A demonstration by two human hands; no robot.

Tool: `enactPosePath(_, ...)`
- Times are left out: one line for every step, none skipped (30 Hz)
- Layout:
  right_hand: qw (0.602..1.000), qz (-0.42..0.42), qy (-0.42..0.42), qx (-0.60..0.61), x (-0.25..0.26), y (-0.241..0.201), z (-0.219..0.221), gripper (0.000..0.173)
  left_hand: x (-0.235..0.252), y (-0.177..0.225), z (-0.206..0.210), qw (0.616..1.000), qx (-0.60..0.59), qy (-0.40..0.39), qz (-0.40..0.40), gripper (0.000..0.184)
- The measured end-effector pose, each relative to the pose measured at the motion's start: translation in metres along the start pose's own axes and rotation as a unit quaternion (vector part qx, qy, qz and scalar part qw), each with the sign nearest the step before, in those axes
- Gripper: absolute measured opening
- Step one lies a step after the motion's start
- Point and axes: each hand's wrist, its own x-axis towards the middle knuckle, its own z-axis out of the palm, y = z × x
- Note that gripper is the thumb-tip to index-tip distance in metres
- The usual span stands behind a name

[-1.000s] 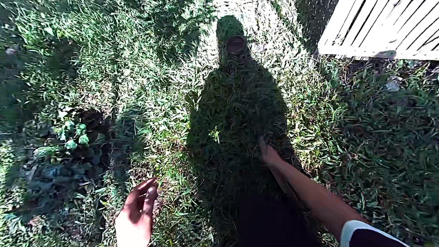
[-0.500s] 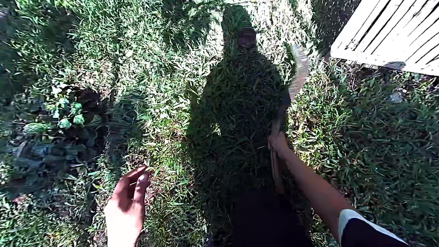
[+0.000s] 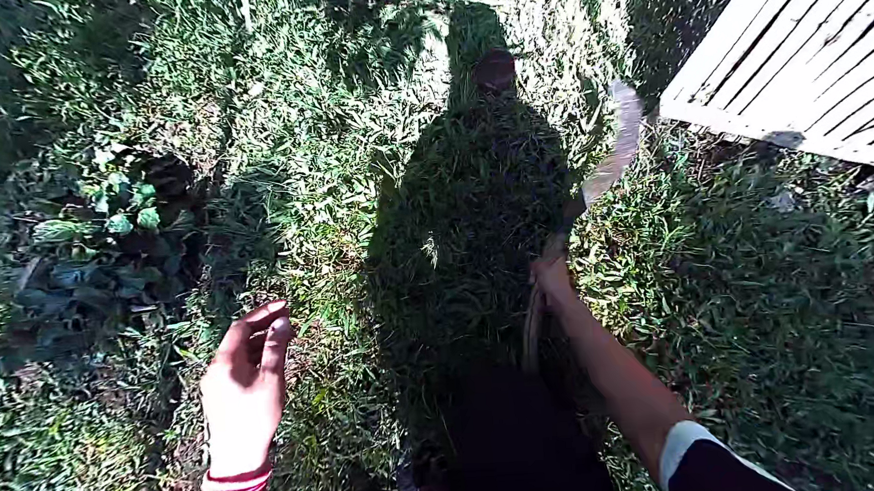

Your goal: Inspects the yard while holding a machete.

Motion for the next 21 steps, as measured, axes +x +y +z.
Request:
enactPosePath(0.989, 0.009, -0.085, -0.124, -0.024, 0.042, 0.005, 0.058, 0.002, 0.0, 0.0, 1.0, -0.006, 0.003, 0.001, 0.038)
enactPosePath(0.959, 0.016, -0.166, -0.228, -0.049, 0.085, 0.0, 0.06, 0.003, 0.0, -0.003, 1.0, -0.014, 0.008, -0.001, 0.036)
enactPosePath(0.928, 0.012, -0.213, -0.307, -0.069, 0.123, -0.013, 0.06, 0.004, -0.002, -0.006, 1.0, -0.019, 0.016, -0.006, 0.035)
enactPosePath(0.903, 0.011, -0.227, -0.366, -0.079, 0.143, -0.032, 0.06, 0.006, -0.004, -0.008, 0.999, -0.019, 0.025, -0.01, 0.035)
enactPosePath(0.893, 0.01, -0.22, -0.394, -0.078, 0.15, -0.056, 0.061, 0.006, -0.006, -0.008, 0.999, -0.016, 0.03, -0.014, 0.035)
enactPosePath(0.9, 0.005, -0.195, -0.389, -0.074, 0.145, -0.077, 0.06, 0.006, -0.008, -0.007, 0.999, -0.01, 0.028, -0.017, 0.036)
enactPosePath(0.92, -0.009, -0.153, -0.36, -0.068, 0.128, -0.093, 0.059, 0.006, -0.008, -0.006, 0.999, -0.005, 0.025, -0.02, 0.036)
enactPosePath(0.946, -0.027, -0.095, -0.308, -0.06, 0.102, -0.101, 0.057, 0.006, -0.007, -0.005, 0.999, -0.003, 0.025, -0.02, 0.037)
enactPosePath(0.972, -0.047, -0.036, -0.229, -0.049, 0.07, -0.102, 0.058, 0.005, -0.005, -0.005, 0.999, -0.002, 0.027, -0.018, 0.038)
enactPosePath(0.989, -0.059, 0.012, -0.136, -0.036, 0.034, -0.096, 0.06, 0.003, -0.002, -0.006, 0.999, 0.0, 0.03, -0.017, 0.038)
enactPosePath(0.996, -0.069, 0.055, -0.031, -0.022, -0.002, -0.085, 0.062, 0.001, 0.001, -0.007, 0.999, 0.0, 0.033, -0.018, 0.038)
enactPosePath(0.991, -0.071, 0.085, 0.073, -0.009, -0.035, -0.069, 0.06, -0.001, 0.003, -0.007, 0.999, 0.001, 0.038, -0.019, 0.037)
enactPosePath(0.981, -0.064, 0.101, 0.149, 0.001, -0.059, -0.05, 0.056, -0.003, 0.005, -0.007, 0.999, 0.002, 0.039, -0.018, 0.036)
enactPosePath(0.98, -0.046, 0.093, 0.169, 0.006, -0.062, -0.027, 0.054, -0.006, 0.006, -0.006, 0.999, 0.004, 0.037, -0.021, 0.036)
enactPosePath(0.992, -0.031, 0.057, 0.112, 0.002, -0.04, -0.005, 0.053, -0.008, 0.008, -0.007, 0.999, 0.008, 0.036, -0.023, 0.035)
enactPosePath(1.0, -0.023, -0.012, -0.01, -0.011, -0.002, 0.01, 0.053, -0.008, 0.009, -0.008, 0.999, 0.008, 0.038, -0.023, 0.035)
enactPosePath(0.983, -0.009, -0.11, -0.148, -0.028, 0.043, 0.013, 0.055, -0.008, 0.01, -0.009, 0.999, 0.007, 0.045, -0.022, 0.035)
enactPosePath(0.949, -0.002, -0.196, -0.247, -0.045, 0.088, 0.009, 0.057, -0.008, 0.009, -0.012, 0.998, 0.006, 0.052, -0.022, 0.035)
enactPosePath(0.916, -0.009, -0.248, -0.314, -0.058, 0.125, -0.002, 0.057, -0.007, 0.005, -0.015, 0.998, 0.007, 0.058, -0.023, 0.035)
enactPosePath(0.887, -0.019, -0.272, -0.372, -0.067, 0.143, -0.018, 0.057, -0.007, 0.002, -0.017, 0.998, 0.01, 0.064, -0.025, 0.035)
enactPosePath(0.871, -0.024, -0.28, -0.403, -0.07, 0.147, -0.037, 0.058, -0.007, -0.001, -0.018, 0.997, 0.017, 0.064, -0.031, 0.035)
